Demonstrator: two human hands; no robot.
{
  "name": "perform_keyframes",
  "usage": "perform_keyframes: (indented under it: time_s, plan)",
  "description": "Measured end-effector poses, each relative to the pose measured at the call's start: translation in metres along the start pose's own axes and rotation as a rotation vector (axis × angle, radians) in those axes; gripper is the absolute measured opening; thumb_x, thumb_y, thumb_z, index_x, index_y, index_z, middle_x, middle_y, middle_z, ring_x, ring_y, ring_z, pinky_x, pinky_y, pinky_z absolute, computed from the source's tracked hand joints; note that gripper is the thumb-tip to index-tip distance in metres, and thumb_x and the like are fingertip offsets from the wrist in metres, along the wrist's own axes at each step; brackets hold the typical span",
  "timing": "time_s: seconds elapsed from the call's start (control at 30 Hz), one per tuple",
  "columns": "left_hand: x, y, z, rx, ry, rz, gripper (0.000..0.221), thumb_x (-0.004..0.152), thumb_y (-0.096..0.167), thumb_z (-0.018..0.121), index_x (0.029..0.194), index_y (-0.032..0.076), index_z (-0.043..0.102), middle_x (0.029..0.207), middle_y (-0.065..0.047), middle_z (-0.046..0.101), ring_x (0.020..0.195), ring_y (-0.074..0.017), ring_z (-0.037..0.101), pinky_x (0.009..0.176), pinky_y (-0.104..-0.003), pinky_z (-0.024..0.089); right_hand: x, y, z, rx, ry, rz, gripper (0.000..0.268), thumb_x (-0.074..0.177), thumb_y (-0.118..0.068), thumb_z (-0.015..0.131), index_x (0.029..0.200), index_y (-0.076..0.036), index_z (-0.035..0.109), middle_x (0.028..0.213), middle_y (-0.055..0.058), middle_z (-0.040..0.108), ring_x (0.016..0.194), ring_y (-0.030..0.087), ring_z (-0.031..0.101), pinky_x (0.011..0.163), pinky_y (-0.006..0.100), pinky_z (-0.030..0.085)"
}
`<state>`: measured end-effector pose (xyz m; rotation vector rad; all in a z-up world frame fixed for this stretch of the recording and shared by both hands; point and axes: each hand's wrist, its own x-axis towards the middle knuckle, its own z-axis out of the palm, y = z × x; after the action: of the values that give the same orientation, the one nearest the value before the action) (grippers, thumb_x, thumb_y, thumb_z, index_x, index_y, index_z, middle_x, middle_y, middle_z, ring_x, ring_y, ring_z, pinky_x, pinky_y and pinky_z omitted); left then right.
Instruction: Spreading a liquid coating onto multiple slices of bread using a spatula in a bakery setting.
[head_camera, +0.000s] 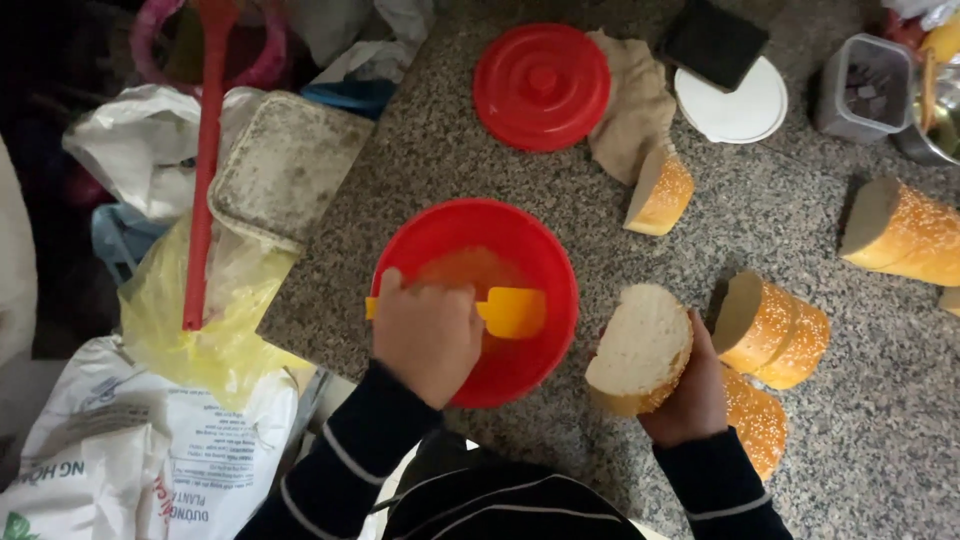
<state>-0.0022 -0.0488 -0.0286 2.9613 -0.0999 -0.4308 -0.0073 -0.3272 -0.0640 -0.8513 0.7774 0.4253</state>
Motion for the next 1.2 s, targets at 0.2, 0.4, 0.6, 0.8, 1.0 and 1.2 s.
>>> perform_keyframes:
  time_s: [0.2, 0.4, 0.6, 0.8, 1.0, 1.2]
  plan:
    - [-0.008, -0.030, 0.013, -0.130, 0.201, 0.036, 0.029, 0.104, 0.042, 0.064, 0.104, 0.026, 0.087, 0.085, -0.002, 0.085, 0.080, -0.0290, 0.082, 0.100, -0.046, 0.043, -0.007, -0.011, 0.021, -0.002, 0.151, -0.047, 0.080, 0.108, -0.071, 0.041, 0.173, -0.026, 0.050, 0.180, 0.012, 0.050, 0.158, 0.043, 0.053, 0.130, 0.067, 0.040]
    - [-0.036, -0.015, -0.079, -0.144, 0.632, 0.256, 0.016, 0.099, 0.040, 0.078, 0.102, 0.025, 0.082, 0.094, 0.005, 0.080, 0.089, -0.0259, 0.073, 0.092, -0.052, 0.040, -0.023, -0.018, 0.050, 0.014, 0.054, -0.100, 0.076, 0.106, -0.060, 0.041, 0.163, -0.013, 0.062, 0.154, 0.020, 0.070, 0.139, 0.038, 0.065, 0.117, 0.053, 0.048]
    - [-0.039, 0.015, -0.110, 0.316, 1.069, 0.500, 0.017, 0.112, 0.007, 0.080, 0.102, 0.020, 0.074, 0.098, 0.001, 0.071, 0.086, -0.0235, 0.059, 0.088, -0.042, 0.032, -0.025, -0.005, 0.051, 0.064, -0.102, -0.080, 0.063, 0.108, -0.064, 0.049, 0.136, -0.011, 0.069, 0.130, 0.021, 0.075, 0.114, 0.042, 0.072, 0.102, 0.055, 0.055]
    - [-0.052, 0.018, -0.090, 0.466, 1.027, 0.691, 0.022, 0.115, 0.020, 0.059, 0.116, 0.017, 0.081, 0.114, -0.002, 0.080, 0.099, -0.0222, 0.070, 0.078, -0.038, 0.035, -0.037, -0.010, 0.056, 0.212, -0.107, 0.048, 0.072, 0.108, -0.070, 0.045, 0.150, -0.017, 0.068, 0.142, 0.017, 0.073, 0.123, 0.040, 0.069, 0.107, 0.053, 0.053]
    - [-0.051, -0.011, -0.108, 0.294, 0.886, 0.673, 0.015, 0.109, 0.032, 0.070, 0.114, 0.022, 0.080, 0.104, 0.003, 0.076, 0.094, -0.0218, 0.067, 0.083, -0.044, 0.036, -0.046, -0.035, 0.052, 0.179, -0.009, -0.044, 0.084, 0.104, -0.070, 0.039, 0.162, -0.015, 0.062, 0.147, 0.019, 0.067, 0.129, 0.038, 0.064, 0.115, 0.054, 0.049]
    - [-0.019, 0.002, -0.105, -0.388, 0.394, 0.372, 0.033, 0.103, 0.046, 0.076, 0.081, 0.022, 0.083, 0.065, 0.007, 0.074, 0.052, -0.0122, 0.064, 0.066, -0.038, 0.045, -0.034, -0.009, 0.032, 0.133, -0.090, -0.194, 0.057, 0.109, -0.057, 0.058, 0.136, -0.010, 0.074, 0.122, 0.021, 0.080, 0.105, 0.041, 0.078, 0.090, 0.054, 0.063]
